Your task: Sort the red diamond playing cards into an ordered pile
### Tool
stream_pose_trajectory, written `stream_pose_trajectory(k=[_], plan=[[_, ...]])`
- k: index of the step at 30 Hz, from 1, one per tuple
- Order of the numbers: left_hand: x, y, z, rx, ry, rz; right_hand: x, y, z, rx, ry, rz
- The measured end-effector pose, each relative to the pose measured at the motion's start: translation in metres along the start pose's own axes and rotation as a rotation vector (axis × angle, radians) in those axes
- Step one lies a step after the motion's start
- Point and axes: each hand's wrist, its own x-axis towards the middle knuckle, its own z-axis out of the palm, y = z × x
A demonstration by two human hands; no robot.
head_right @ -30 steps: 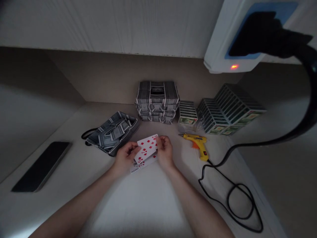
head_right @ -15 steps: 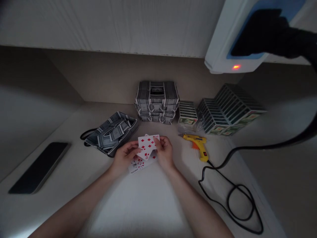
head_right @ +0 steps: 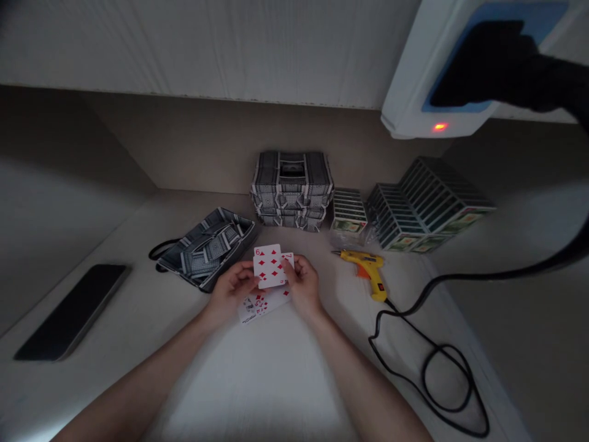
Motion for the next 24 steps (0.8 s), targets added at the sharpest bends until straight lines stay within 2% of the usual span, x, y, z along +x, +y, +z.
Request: stream_pose_trajectory(k=[7, 13, 18, 20, 24], plan=[[-0.0037, 0.0004, -0.0030, 0.048, -0.089, -0.048, -0.0003, 0.0012, 0.0001, -0.050, -0.038, -0.015], [-0.0042, 0.0003, 0.0009, 0.011, 0.024, -0.061, -0.0031, -0.0018, 0.0011, -0.131, -0.072, -0.035], [0.0000, 0.0007, -0.0005, -0.039, 0.099, -0.051, -0.0047, -0.0034, 0.0007, -0.124, -0.157, -0.019], [-0.0002, -0.0005, -0.0011, 0.023, 0.095, -0.054, -0.0037, -0.0035, -0.0006, -0.106, -0.147, 0.008], [-0.0030, -0.0035, 0.0003, 0.130, 0.000, -0.087, 0.0000, -0.0040, -0.0030, -0.007, -0.061, 0.049]])
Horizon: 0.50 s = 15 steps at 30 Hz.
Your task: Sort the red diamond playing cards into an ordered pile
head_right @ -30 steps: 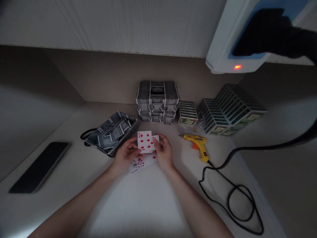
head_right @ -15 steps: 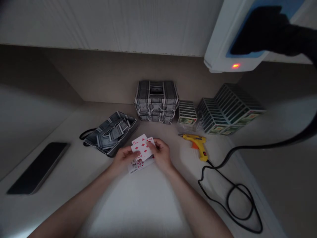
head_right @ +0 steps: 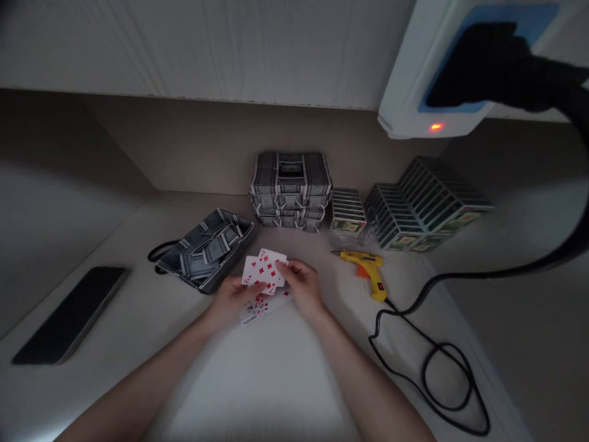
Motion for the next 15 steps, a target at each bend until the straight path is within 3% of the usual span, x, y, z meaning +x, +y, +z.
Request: stream_pose_trajectory(k=[2, 7, 15], plan=[[0.0002, -0.0001, 0.0005, -0.013, 0.002, 0.030, 0.0009, 0.0004, -0.0001, 0.029, 0.035, 0.002], [0.0071, 0.0028, -0.0024, -0.111, 0.151, 0.076, -0.0005, 0.0023, 0.0019, -0.080, 0.009, -0.028], [0.0083, 0.0044, -0.0029, -0.126, 0.047, -0.023, -0.0002, 0.0024, 0.0019, -0.192, 0.081, -0.070]])
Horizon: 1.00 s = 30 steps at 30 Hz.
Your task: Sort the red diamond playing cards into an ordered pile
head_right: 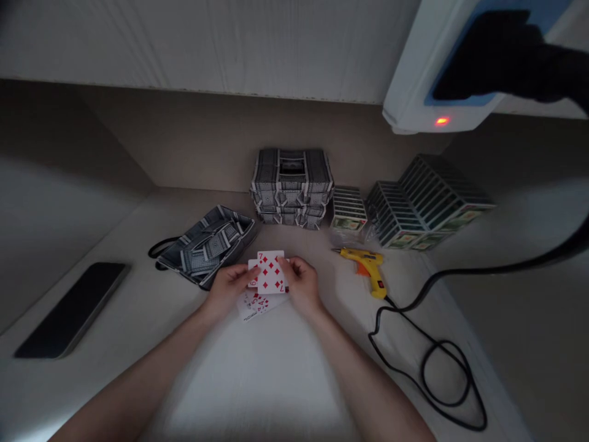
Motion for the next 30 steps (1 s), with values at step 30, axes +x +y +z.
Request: stream_pose_trajectory(k=[30], plan=[[-0.001, 0.005, 0.003, -0.009, 0.097, 0.094, 0.001, 0.008, -0.003, -0.073, -0.166, 0.024]])
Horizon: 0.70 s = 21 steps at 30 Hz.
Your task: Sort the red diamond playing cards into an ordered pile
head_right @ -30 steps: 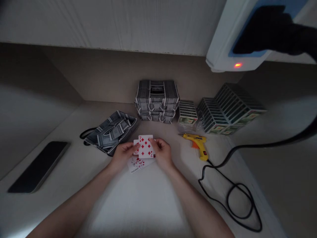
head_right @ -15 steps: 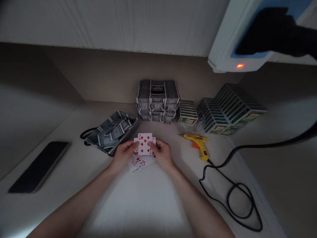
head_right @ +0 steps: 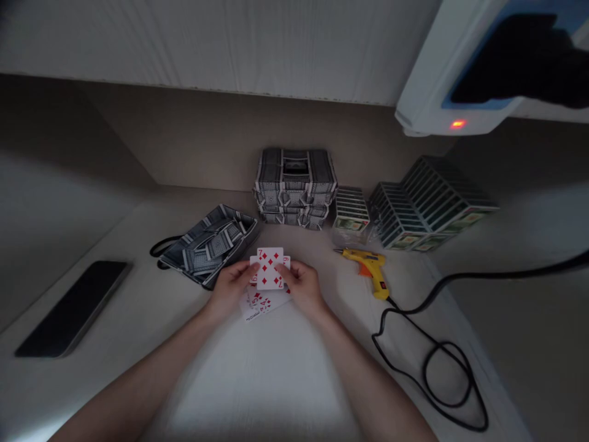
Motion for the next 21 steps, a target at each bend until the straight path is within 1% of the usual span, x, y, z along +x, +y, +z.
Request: stream_pose_trajectory(k=[7, 10, 16, 21], plan=[[0.0006, -0.0013, -0.0020, 0.039, -0.020, 0.032, 0.0000, 0.0003, 0.0003, 0.010, -0.002, 0.008], [0.0004, -0.0009, -0.0018, 0.048, -0.008, 0.037, 0.0000, -0.0008, 0.0010, 0.010, -0.002, 0.012], [-0.0008, 0.0014, 0.0003, -0.011, -0.005, -0.017, -0.0016, -0.0069, 0.0014, 0.040, -0.005, 0.023], [-0.0006, 0.0005, 0.0001, -0.013, -0.003, -0.039, -0.0027, -0.0081, 0.0002, 0.114, -0.046, 0.049]])
